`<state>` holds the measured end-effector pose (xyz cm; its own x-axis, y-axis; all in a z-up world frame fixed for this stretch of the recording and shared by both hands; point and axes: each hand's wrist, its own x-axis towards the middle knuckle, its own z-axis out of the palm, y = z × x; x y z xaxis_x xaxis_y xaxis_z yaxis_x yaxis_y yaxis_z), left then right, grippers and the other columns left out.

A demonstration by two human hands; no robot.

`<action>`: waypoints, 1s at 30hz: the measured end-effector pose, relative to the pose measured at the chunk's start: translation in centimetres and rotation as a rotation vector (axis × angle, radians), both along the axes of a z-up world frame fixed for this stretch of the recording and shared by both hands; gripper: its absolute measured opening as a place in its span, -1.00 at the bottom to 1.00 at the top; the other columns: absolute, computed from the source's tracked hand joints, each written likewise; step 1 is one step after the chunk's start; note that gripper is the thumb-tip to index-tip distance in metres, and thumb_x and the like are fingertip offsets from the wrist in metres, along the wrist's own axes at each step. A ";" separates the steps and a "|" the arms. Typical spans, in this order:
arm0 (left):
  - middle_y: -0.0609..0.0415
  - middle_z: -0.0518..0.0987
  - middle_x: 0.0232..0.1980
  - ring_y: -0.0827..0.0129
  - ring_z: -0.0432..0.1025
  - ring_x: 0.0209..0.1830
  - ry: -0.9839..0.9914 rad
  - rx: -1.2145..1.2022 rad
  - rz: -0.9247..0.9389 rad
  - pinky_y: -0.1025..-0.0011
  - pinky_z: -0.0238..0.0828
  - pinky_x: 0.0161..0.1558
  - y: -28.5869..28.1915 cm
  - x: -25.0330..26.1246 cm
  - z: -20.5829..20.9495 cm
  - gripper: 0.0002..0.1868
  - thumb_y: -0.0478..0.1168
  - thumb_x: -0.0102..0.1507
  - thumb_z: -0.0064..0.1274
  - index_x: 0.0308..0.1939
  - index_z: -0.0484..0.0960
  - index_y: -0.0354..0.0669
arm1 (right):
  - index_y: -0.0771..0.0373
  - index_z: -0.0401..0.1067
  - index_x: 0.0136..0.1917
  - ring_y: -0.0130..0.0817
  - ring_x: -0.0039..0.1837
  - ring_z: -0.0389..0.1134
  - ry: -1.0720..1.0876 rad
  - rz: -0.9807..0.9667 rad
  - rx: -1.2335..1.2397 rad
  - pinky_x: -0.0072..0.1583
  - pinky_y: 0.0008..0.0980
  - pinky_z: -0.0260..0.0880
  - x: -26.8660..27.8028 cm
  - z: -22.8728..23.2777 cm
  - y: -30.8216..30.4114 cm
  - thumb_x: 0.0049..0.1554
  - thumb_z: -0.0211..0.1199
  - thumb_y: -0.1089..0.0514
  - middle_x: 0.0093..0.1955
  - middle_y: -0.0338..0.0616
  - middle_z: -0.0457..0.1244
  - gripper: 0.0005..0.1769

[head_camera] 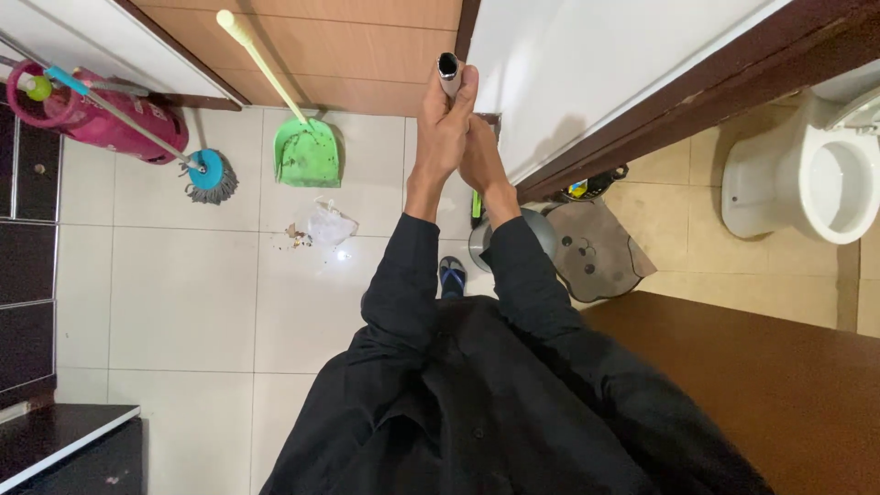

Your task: Repairing the end of a cleaning tool handle by wrapping it with paper and tape.

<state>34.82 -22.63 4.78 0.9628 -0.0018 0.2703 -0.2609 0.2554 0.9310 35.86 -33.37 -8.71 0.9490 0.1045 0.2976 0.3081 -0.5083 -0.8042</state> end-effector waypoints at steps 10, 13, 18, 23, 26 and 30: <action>0.26 0.39 -0.21 0.56 0.23 -0.19 -0.003 0.098 0.060 0.48 0.29 -0.09 -2.7 1.7 -0.2 -0.76 -0.07 0.49 -0.04 -0.08 0.48 -0.20 | 0.43 0.35 0.17 0.24 0.21 0.32 0.008 0.059 0.120 0.23 -0.03 0.30 1.8 0.7 -2.2 0.18 0.10 0.32 0.13 0.29 0.32 -0.72; 0.24 0.41 -0.18 0.56 0.27 -0.15 -0.043 0.081 0.108 0.49 0.30 -0.03 -2.4 2.0 -0.7 -0.77 -0.11 0.49 -0.05 -0.06 0.46 -0.23 | 0.41 0.37 0.17 0.26 0.23 0.31 -0.068 0.136 0.132 0.26 0.00 0.30 2.5 -0.5 -1.8 0.21 0.13 0.31 0.13 0.29 0.34 -0.75; 0.22 0.39 -0.29 0.55 0.25 -0.25 0.002 0.168 0.216 0.47 0.30 -0.16 -0.9 0.9 0.8 -0.71 -0.06 0.51 -0.07 -0.13 0.44 -0.22 | 0.39 0.38 0.14 0.24 0.24 0.31 -0.154 0.236 0.021 0.28 -0.03 0.31 2.7 -1.3 0.0 0.20 0.25 0.28 0.18 0.26 0.34 -0.75; 0.21 0.44 -0.32 0.56 0.27 -0.29 -0.002 0.207 0.268 0.46 0.32 -0.21 0.0 -0.2 2.2 -0.65 0.03 0.51 -0.09 -0.12 0.42 -0.21 | 0.41 0.31 0.24 0.11 0.28 0.34 -0.032 0.279 0.176 0.27 -0.14 0.34 1.6 0.5 2.2 0.16 0.31 0.21 0.21 0.22 0.33 -0.57; 0.18 0.42 -0.34 0.54 0.25 -0.31 -0.040 0.267 0.320 0.43 0.29 -0.24 0.7 -0.3 2.4 -0.62 0.06 0.51 -0.08 -0.10 0.42 -0.21 | 0.39 0.29 0.28 0.04 0.29 0.37 0.032 0.308 0.240 0.27 -0.19 0.36 1.7 -0.2 3.2 0.16 0.34 0.18 0.22 0.18 0.34 -0.51; 0.17 0.42 -0.38 0.51 0.25 -0.38 0.007 0.326 0.338 0.42 0.28 -0.31 1.6 -0.8 3.1 -0.61 0.09 0.48 -0.10 -0.08 0.44 -0.20 | 0.41 0.27 0.24 0.07 0.22 0.37 0.069 0.329 0.271 0.22 -0.17 0.35 1.2 0.1 4.7 0.06 0.42 0.15 0.18 0.20 0.33 -0.42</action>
<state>34.01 -21.06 7.92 0.9258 0.2287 0.3010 -0.2723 -0.1488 0.9506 37.10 -28.72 -8.64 0.8968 0.3317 0.2930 0.3595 -0.1599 -0.9193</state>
